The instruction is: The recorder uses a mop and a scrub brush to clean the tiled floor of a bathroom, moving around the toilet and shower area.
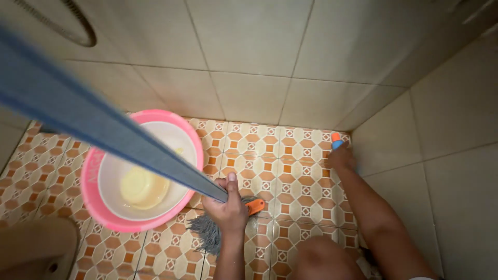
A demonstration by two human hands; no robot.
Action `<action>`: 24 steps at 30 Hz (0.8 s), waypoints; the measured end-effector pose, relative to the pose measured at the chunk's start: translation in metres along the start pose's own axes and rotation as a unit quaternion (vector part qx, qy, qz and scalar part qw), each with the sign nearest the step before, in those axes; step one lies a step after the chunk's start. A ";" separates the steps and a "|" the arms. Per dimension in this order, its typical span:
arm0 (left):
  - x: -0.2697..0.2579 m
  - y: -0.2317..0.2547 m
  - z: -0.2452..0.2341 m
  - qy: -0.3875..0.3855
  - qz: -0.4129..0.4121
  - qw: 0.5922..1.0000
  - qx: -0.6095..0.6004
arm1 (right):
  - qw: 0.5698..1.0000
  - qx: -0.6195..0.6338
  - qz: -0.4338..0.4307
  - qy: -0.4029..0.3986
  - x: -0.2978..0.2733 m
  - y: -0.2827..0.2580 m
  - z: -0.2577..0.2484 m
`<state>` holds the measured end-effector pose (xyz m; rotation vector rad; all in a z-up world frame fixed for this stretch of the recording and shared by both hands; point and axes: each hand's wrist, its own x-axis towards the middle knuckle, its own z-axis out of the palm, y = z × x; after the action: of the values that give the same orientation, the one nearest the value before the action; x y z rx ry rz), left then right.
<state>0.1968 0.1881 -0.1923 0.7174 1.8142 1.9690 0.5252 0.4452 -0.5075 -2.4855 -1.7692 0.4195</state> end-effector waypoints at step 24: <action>0.008 -0.027 0.098 -0.140 -0.038 0.989 -0.013 | 0.950 0.260 -0.010 0.174 0.008 -0.012 -0.017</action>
<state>0.2469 0.2744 -0.2145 0.8548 1.6208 1.7423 0.5212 0.4588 -0.4901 -2.0187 -1.3341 0.3597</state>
